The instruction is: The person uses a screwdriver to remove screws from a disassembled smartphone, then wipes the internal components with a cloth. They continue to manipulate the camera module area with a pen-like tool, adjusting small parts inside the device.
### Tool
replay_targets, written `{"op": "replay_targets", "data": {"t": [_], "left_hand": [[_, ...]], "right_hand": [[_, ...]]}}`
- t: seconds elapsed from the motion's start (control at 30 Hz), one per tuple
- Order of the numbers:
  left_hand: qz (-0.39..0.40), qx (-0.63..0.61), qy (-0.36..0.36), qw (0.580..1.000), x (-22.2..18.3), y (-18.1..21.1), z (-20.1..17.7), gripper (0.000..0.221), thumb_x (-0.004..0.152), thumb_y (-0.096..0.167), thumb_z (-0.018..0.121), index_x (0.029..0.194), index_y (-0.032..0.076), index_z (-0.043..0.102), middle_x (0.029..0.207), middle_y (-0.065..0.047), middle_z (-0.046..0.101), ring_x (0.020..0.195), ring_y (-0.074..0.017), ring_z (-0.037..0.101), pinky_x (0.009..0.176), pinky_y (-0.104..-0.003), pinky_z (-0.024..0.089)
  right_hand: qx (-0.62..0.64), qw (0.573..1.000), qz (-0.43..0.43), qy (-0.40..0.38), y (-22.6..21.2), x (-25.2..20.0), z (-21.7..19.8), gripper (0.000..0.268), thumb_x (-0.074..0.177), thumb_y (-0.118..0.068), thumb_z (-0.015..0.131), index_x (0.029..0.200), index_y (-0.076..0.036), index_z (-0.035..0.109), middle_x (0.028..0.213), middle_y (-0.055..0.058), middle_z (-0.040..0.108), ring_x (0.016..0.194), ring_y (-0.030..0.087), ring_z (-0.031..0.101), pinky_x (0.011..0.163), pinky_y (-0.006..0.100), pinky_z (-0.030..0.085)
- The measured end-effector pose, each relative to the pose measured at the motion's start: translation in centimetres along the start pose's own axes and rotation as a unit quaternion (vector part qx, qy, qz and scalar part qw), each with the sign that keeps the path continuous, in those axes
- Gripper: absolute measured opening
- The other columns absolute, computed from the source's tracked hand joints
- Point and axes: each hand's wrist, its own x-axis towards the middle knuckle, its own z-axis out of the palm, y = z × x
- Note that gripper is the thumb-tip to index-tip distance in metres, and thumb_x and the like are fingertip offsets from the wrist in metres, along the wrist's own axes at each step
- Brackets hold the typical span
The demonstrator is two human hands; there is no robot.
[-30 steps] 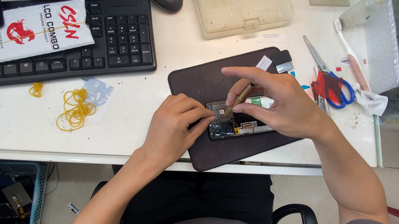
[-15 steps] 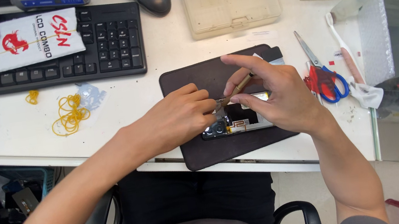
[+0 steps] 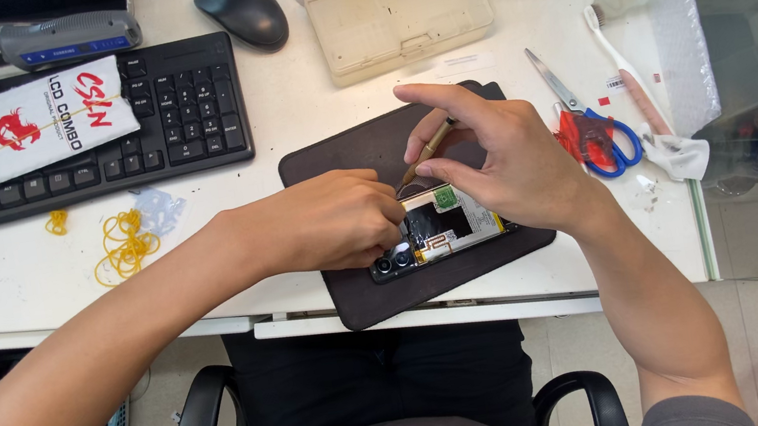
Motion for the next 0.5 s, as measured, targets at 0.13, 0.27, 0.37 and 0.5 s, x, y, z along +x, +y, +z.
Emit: {"op": "replay_targets", "data": {"t": [0.13, 0.27, 0.37, 0.5], "left_hand": [[0.000, -0.042, 0.006, 0.999, -0.3, -0.1, 0.0, 0.008, 0.073, 0.009, 0.077, 0.080, 0.006, 0.078, 0.079, -0.006, 0.069, 0.083, -0.0243, 0.065, 0.082, -0.040, 0.049], [-0.014, -0.078, 0.017, 0.997, -0.3, -0.4, 0.1, 0.011, 0.071, 0.009, 0.078, 0.081, 0.005, 0.079, 0.085, -0.008, 0.072, 0.082, -0.0290, 0.066, 0.075, -0.042, 0.052], [-0.057, -0.098, -0.034, 0.993, 0.2, -0.5, 0.1, 0.010, 0.074, 0.005, 0.075, 0.083, 0.003, 0.078, 0.084, -0.011, 0.072, 0.078, -0.0285, 0.070, 0.071, -0.041, 0.056], [-0.081, -0.096, -0.054, 0.991, 0.5, -0.3, 0.0, 0.009, 0.075, 0.005, 0.074, 0.082, 0.002, 0.077, 0.082, -0.012, 0.071, 0.073, -0.0293, 0.070, 0.066, -0.041, 0.056]], "right_hand": [[-0.009, 1.000, 0.001, 0.001, 0.2, 0.2, -0.1, 0.063, 0.091, 0.002, 0.073, 0.147, -0.006, 0.047, 0.101, 0.007, 0.074, 0.093, 0.016, 0.077, 0.079, 0.029, 0.062], [0.002, 1.000, -0.008, 0.006, 0.4, 0.1, -0.1, 0.064, 0.092, 0.002, 0.072, 0.150, -0.006, 0.046, 0.101, 0.008, 0.074, 0.095, 0.017, 0.077, 0.084, 0.030, 0.062], [-0.011, 1.000, -0.002, 0.015, 0.5, 0.2, -0.5, 0.064, 0.091, 0.002, 0.073, 0.149, -0.006, 0.047, 0.101, 0.008, 0.075, 0.095, 0.017, 0.078, 0.083, 0.030, 0.062], [0.012, 0.998, -0.025, 0.048, 0.6, -0.1, -1.5, 0.063, 0.093, 0.006, 0.072, 0.150, -0.004, 0.047, 0.104, 0.010, 0.074, 0.098, 0.018, 0.077, 0.091, 0.031, 0.064]]}}
